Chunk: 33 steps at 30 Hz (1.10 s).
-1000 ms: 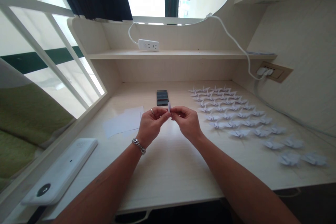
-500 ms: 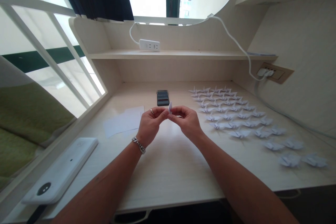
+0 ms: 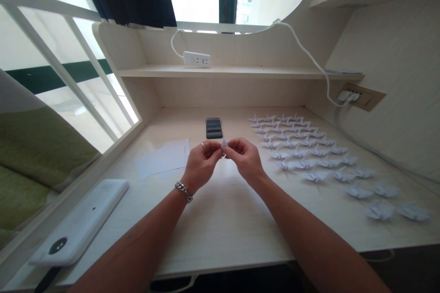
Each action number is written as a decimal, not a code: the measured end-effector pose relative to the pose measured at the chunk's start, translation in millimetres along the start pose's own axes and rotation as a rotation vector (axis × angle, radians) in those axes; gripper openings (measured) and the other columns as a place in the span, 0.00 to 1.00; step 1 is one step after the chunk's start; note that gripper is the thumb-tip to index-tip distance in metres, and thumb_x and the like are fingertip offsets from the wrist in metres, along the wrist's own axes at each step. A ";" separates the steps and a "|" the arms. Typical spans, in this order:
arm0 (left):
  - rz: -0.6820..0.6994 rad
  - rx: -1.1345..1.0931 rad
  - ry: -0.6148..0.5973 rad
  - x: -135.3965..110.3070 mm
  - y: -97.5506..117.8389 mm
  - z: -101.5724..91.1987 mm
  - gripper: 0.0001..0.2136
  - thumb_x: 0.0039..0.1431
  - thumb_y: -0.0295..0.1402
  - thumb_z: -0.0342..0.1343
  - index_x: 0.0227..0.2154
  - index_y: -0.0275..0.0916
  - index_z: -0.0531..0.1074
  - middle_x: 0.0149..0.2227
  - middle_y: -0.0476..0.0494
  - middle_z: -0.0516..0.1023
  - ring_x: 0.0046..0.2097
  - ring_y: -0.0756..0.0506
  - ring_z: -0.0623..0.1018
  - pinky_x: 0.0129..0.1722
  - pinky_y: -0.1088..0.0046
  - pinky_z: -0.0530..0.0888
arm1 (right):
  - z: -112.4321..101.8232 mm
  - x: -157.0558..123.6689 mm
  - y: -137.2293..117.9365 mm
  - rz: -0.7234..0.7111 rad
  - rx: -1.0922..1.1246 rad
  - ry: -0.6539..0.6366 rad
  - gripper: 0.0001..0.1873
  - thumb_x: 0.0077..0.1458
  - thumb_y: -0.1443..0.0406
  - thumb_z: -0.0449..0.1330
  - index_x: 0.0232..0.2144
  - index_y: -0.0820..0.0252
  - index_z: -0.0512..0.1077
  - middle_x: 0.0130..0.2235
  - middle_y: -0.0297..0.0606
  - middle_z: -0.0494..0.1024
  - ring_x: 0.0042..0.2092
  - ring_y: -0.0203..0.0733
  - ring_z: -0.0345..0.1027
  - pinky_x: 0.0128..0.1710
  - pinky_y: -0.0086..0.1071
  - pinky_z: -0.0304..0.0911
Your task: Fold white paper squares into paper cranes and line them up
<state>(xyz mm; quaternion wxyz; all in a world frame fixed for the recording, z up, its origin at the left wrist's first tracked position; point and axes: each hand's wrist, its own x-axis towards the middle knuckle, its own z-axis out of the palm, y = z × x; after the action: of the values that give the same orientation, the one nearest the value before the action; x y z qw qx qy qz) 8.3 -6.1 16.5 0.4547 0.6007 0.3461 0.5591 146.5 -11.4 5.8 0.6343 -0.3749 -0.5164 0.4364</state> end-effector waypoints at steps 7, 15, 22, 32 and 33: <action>-0.022 -0.075 0.011 -1.2 1.3 1.6 0.10 0.51 0.34 0.66 0.34 0.35 0.75 0.33 0.45 0.79 0.35 0.49 0.77 0.37 0.71 0.75 | 1.5 -1.4 -1.9 -0.009 0.015 0.043 0.11 0.42 0.60 0.71 0.27 0.59 0.76 0.29 0.34 0.78 0.31 0.38 0.72 0.32 0.32 0.68; -0.066 -0.056 -0.032 -0.1 -0.2 0.9 0.11 0.50 0.36 0.67 0.30 0.34 0.74 0.28 0.48 0.76 0.29 0.51 0.74 0.32 0.73 0.74 | 3.1 -1.8 -1.0 0.033 0.077 0.089 0.11 0.42 0.61 0.72 0.27 0.61 0.77 0.28 0.35 0.79 0.31 0.39 0.72 0.34 0.34 0.69; -0.081 -0.133 -0.004 -0.3 -1.4 2.1 0.13 0.47 0.35 0.69 0.33 0.34 0.75 0.32 0.46 0.78 0.34 0.49 0.77 0.37 0.71 0.76 | 6.0 -2.4 -2.0 0.036 0.055 0.154 0.10 0.40 0.62 0.72 0.25 0.62 0.79 0.26 0.37 0.81 0.29 0.39 0.73 0.32 0.34 0.69; -0.096 -0.056 -0.036 0.2 -4.1 1.4 0.11 0.49 0.34 0.66 0.32 0.33 0.75 0.31 0.44 0.78 0.32 0.49 0.77 0.34 0.71 0.74 | 4.3 -0.9 -2.9 0.081 0.080 0.163 0.12 0.37 0.61 0.73 0.27 0.61 0.80 0.27 0.37 0.81 0.30 0.40 0.74 0.35 0.36 0.70; -0.095 -0.051 -0.036 0.1 -4.5 1.5 0.11 0.49 0.34 0.66 0.32 0.33 0.75 0.31 0.44 0.78 0.32 0.49 0.77 0.34 0.71 0.74 | 4.1 -0.5 -2.3 0.083 0.076 0.163 0.13 0.37 0.61 0.73 0.27 0.61 0.80 0.27 0.37 0.82 0.30 0.41 0.74 0.35 0.36 0.70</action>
<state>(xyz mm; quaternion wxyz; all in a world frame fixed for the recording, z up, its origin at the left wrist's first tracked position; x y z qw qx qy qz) 10.2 -4.6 12.4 0.5020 0.5818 0.3518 0.5345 142.8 -12.6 8.5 0.6694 -0.4059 -0.4302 0.4495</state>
